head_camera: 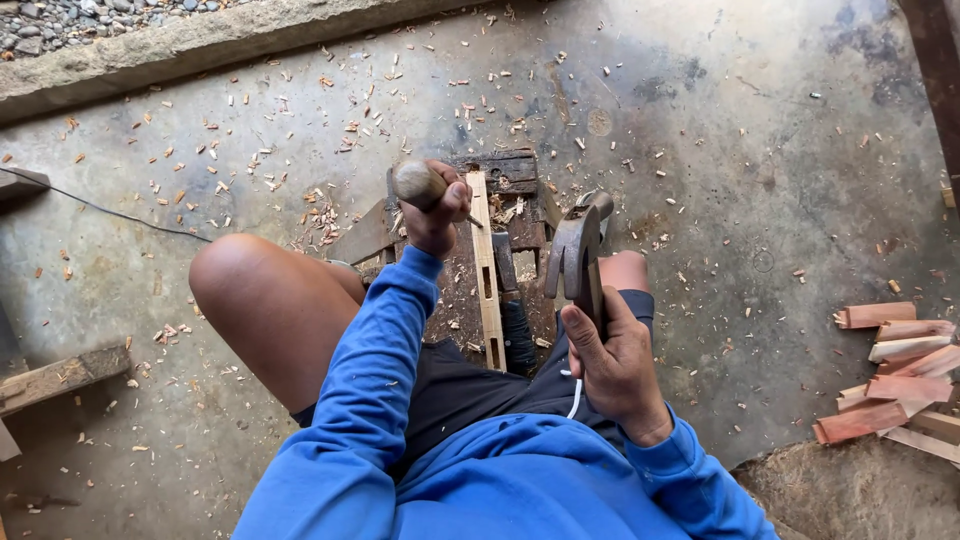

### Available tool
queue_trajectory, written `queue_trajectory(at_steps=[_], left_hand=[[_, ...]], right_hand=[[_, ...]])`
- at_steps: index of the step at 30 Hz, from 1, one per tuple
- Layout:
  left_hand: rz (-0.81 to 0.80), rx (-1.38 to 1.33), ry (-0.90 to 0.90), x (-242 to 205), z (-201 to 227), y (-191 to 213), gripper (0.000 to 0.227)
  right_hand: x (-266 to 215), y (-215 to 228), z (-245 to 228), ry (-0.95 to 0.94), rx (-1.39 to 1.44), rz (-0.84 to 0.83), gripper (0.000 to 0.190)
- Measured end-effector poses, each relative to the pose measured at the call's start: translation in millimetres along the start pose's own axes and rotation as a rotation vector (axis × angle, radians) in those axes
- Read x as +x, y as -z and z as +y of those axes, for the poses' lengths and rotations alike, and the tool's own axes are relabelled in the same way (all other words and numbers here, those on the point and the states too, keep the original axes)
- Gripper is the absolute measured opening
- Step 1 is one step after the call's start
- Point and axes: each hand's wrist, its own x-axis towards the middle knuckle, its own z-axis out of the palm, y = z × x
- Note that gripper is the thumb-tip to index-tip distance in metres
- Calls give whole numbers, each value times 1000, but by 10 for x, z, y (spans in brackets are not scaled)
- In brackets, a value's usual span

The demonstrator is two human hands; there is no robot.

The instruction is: The person sits on the floor and carves a piece of wood clamped between their legs using a chisel and a wooden mallet. They repeatedly strike the chisel to shape the wood, occasionally adjusting the chisel's position.

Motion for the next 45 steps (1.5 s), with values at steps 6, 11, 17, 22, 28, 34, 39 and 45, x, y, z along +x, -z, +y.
queue_trajectory(at_steps=[6, 11, 17, 22, 28, 34, 39, 45], left_hand=[[63, -249, -24, 32, -69, 166, 24], [37, -243, -9, 33, -56, 166, 22], [-31, -36, 10, -21, -35, -7, 18], [-90, 169, -12, -88, -39, -183, 15], [-176, 518, -223, -94, 34, -195, 18], [-128, 926, -117, -59, -340, -31, 35], [-164, 513, -259, -119, -225, -146, 33], [-259, 732, -88, 116, -189, -269, 23]], right_hand=[[27, -35, 1, -7, -24, -7, 33], [38, -49, 24, 0, -1, -27, 34], [133, -49, -400, 90, -71, -28, 32], [211, 23, -883, 428, -105, -44, 25], [679, -126, -557, 693, 15, -102, 31], [489, -98, -1048, 564, -804, -118, 35], [679, -61, -447, 910, -255, -33, 30], [605, 71, -582, 358, -654, -35, 33]])
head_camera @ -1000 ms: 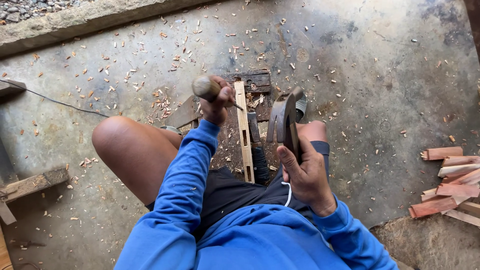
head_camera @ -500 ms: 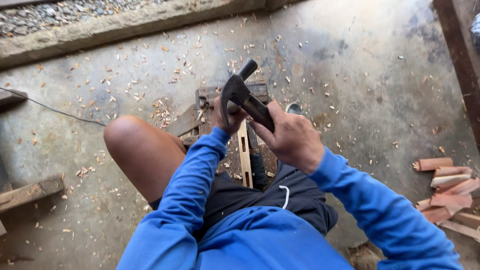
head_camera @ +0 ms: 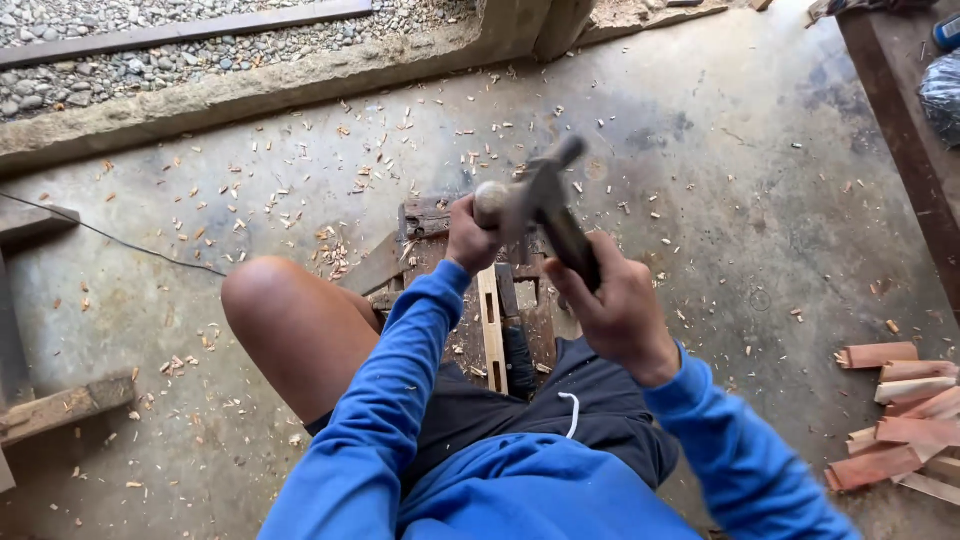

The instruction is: The person sits on the floor and carves a piece of wood clamped between their legs using a chisel and a wooden mallet. They repeatedly strike the chisel to shape the wood, occasionally adjusting the chisel's position.

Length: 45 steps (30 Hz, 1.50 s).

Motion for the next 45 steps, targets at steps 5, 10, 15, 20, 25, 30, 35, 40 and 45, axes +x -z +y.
queue_trajectory(at_steps=[5, 10, 15, 20, 25, 30, 35, 40, 45], left_hand=[[334, -221, -190, 62, 535, 321, 24], [412, -84, 290, -81, -261, 371, 37], [141, 625, 895, -560, -1388, -209, 86], [255, 404, 613, -173, 996, 389, 92], [260, 356, 248, -400, 2723, 1377, 84], [67, 501, 345, -895, 2769, 1705, 80], [112, 571, 446, -1651, 2705, 1924, 76], [34, 589, 528, -2315, 2462, 1879, 72], [-105, 650, 449, -3049, 1567, 2503, 69]], right_hand=[[-371, -685, 958, -145, 733, 223, 34], [-927, -1394, 1823, -568, 977, 196, 32], [-702, -1695, 2447, -928, 1021, 153, 41], [-637, -1909, 2809, -918, 1030, 138, 43], [-432, -2199, 3034, -926, 986, 175, 38], [-536, -2182, 3178, -932, 1002, 169, 45], [-394, -1973, 3027, -876, 1053, 92, 42], [-672, -1752, 3089, -949, 1089, 98, 47], [-714, -1760, 3081, -961, 1098, 76, 51]])
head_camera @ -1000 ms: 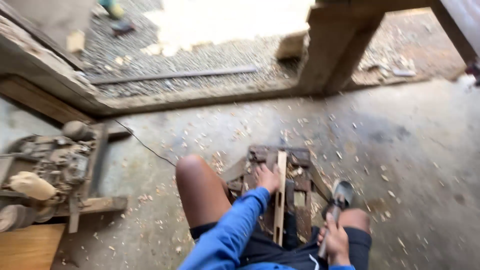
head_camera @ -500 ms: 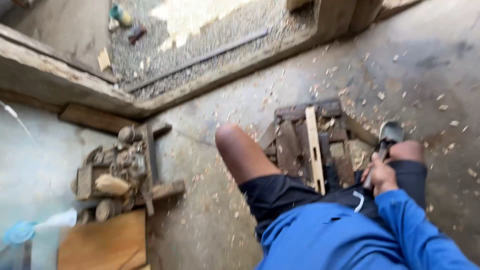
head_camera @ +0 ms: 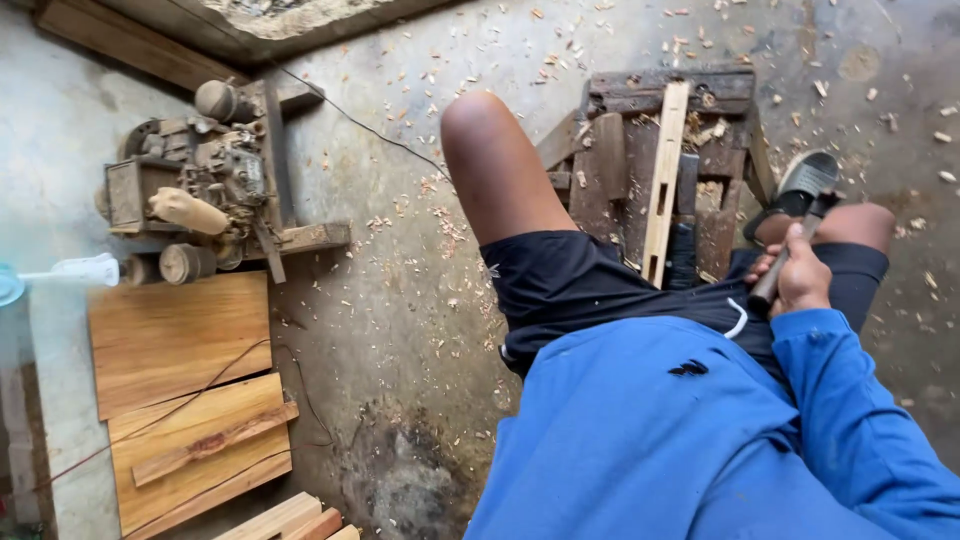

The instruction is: The person sits on the floor and carves a piece of wood clamped between their legs using a chisel and a wooden mallet. They repeatedly strike the chisel to shape the wood, occasionally adjusting the chisel's position.

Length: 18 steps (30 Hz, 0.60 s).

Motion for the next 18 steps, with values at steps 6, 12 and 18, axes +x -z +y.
queue_trajectory(at_steps=[6, 12, 18], left_hand=[[-85, 56, -86, -320, -180, -191, 66], [-177, 126, -216, 340, 862, -239, 64], [-282, 186, -339, 563, 1206, -503, 62]], right_hand=[[-149, -58, -113, -4, 55, 4, 50], [-239, -88, -139, 8, 32, 5, 51], [-341, -110, -151, -4, 107, -17, 49]])
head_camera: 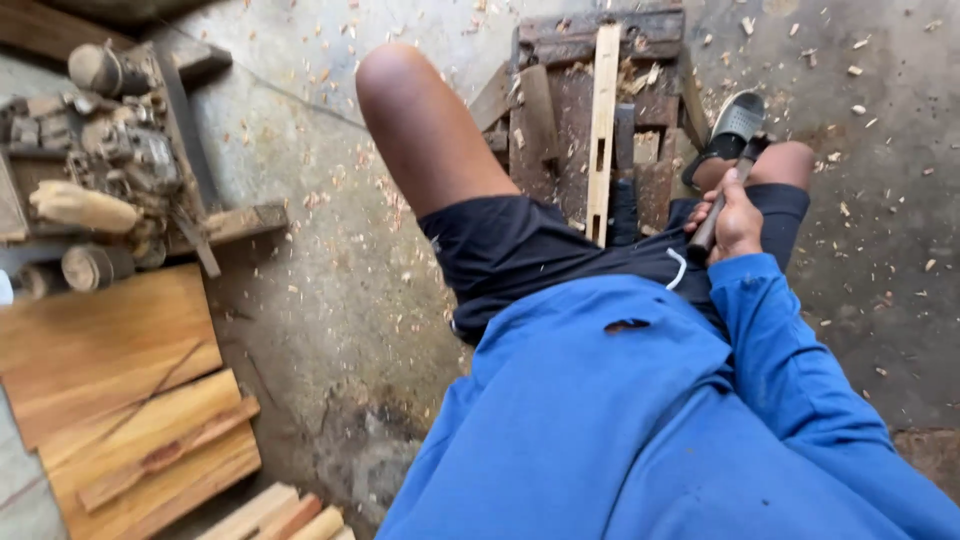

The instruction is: The person sits on the floor and carves a piece of wood clamped between their legs using a chisel and a wooden mallet. They repeatedly strike the chisel to shape the wood, occasionally adjusting the chisel's position.

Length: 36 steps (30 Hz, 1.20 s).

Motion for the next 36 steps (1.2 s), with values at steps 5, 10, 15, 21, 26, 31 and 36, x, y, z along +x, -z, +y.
queue_trajectory(at_steps=[5, 10, 15, 21, 26, 31, 36], left_hand=[[-27, 88, -161, 563, 6, -79, 62], [-30, 202, -349, 1345, 264, 266, 62], [-9, 287, -527, 2221, -17, -954, 62], [-606, 551, -554, 2526, 245, -1569, 34], [-411, 245, -656, 2753, 430, -779, 38], [452, -655, -601, 2949, 129, -37, 36], [706, -1575, -32, 3219, -363, 190, 39]], right_hand=[[-109, -126, -18, -12, 67, 26, 50], [-253, -247, -41, 46, 17, 60, 48], [-287, -158, 25, 62, -11, 50, 48], [-149, 115, 150, -62, 176, 24, 46], [-342, 25, 54, -13, 143, 106, 44], [-286, -1, 18, -91, 173, 70, 47], [-311, -206, -114, -91, 94, 137, 47]])
